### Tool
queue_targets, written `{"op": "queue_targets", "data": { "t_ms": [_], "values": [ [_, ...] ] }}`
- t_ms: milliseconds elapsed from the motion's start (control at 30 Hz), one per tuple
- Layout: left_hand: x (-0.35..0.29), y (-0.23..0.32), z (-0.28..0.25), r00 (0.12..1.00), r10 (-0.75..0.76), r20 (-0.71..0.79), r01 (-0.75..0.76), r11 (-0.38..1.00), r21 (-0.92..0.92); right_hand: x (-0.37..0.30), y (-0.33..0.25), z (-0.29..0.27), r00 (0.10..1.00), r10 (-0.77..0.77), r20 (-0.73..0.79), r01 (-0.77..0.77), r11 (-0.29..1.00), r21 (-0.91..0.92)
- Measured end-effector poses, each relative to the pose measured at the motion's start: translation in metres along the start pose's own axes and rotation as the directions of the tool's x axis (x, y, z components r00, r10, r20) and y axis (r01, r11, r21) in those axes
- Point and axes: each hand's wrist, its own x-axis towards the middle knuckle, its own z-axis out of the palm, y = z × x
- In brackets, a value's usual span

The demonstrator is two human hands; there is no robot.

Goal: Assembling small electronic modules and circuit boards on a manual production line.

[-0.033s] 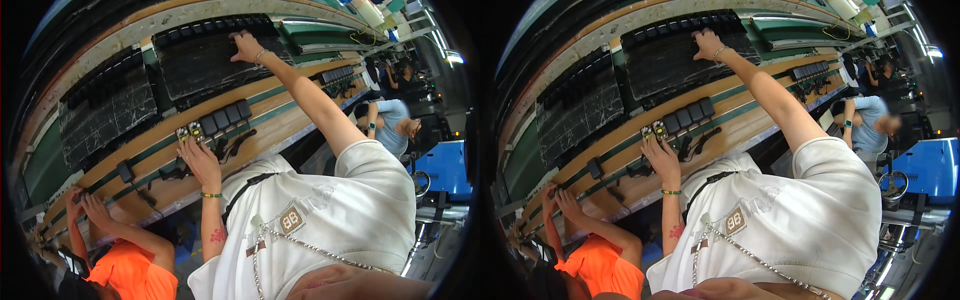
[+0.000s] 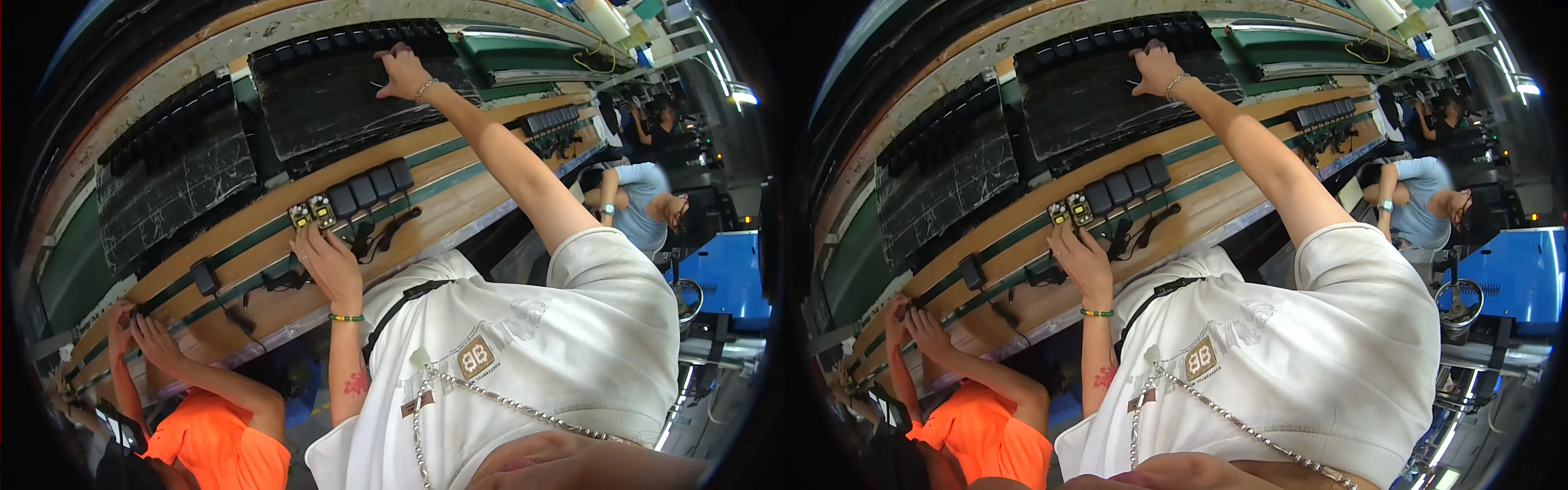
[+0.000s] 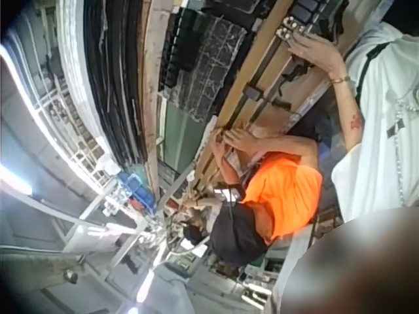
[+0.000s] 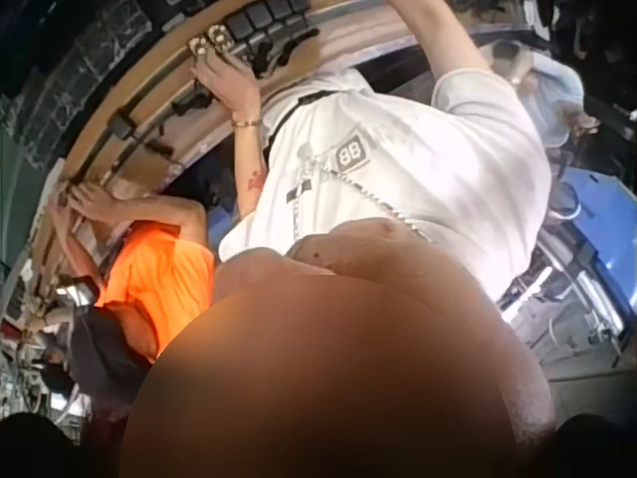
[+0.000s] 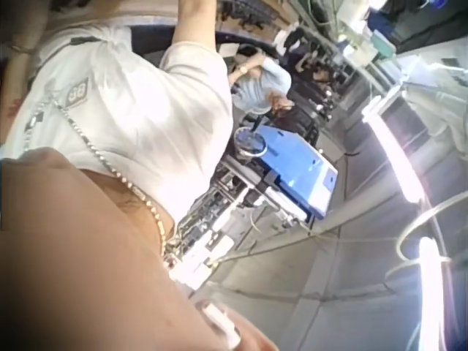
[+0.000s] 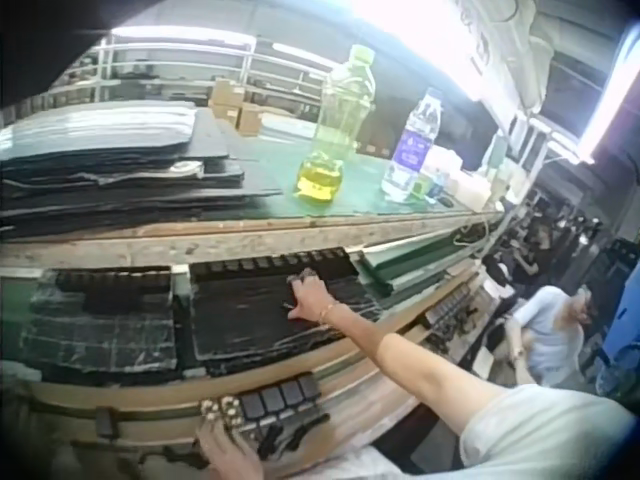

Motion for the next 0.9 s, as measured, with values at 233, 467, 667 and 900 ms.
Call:
{"op": "queue_targets", "data": {
  "t_ms": [233,467,667,900],
  "values": [
    [-0.029,-0.017,0.029,0.983,-0.155,0.102,0.153,0.988,0.028,-0.046,-0.046,-0.004,0.964,-0.241,-0.117,0.242,0.97,-0.005],
    [-0.024,-0.036,0.03,0.979,-0.17,0.113,0.156,0.98,0.123,-0.086,-0.085,-0.017,0.913,-0.4,-0.077,0.405,0.912,0.064],
    [-0.026,-0.059,0.049,0.989,-0.061,0.131,0.084,0.98,-0.178,-0.073,-0.063,-0.01,0.897,-0.349,-0.271,0.411,0.884,0.224],
    [-0.005,-0.052,0.013,0.686,-0.347,0.639,0.722,0.435,-0.539,-0.046,-0.068,-0.006,0.752,-0.159,-0.64,0.317,0.938,0.141]
  ]
}}
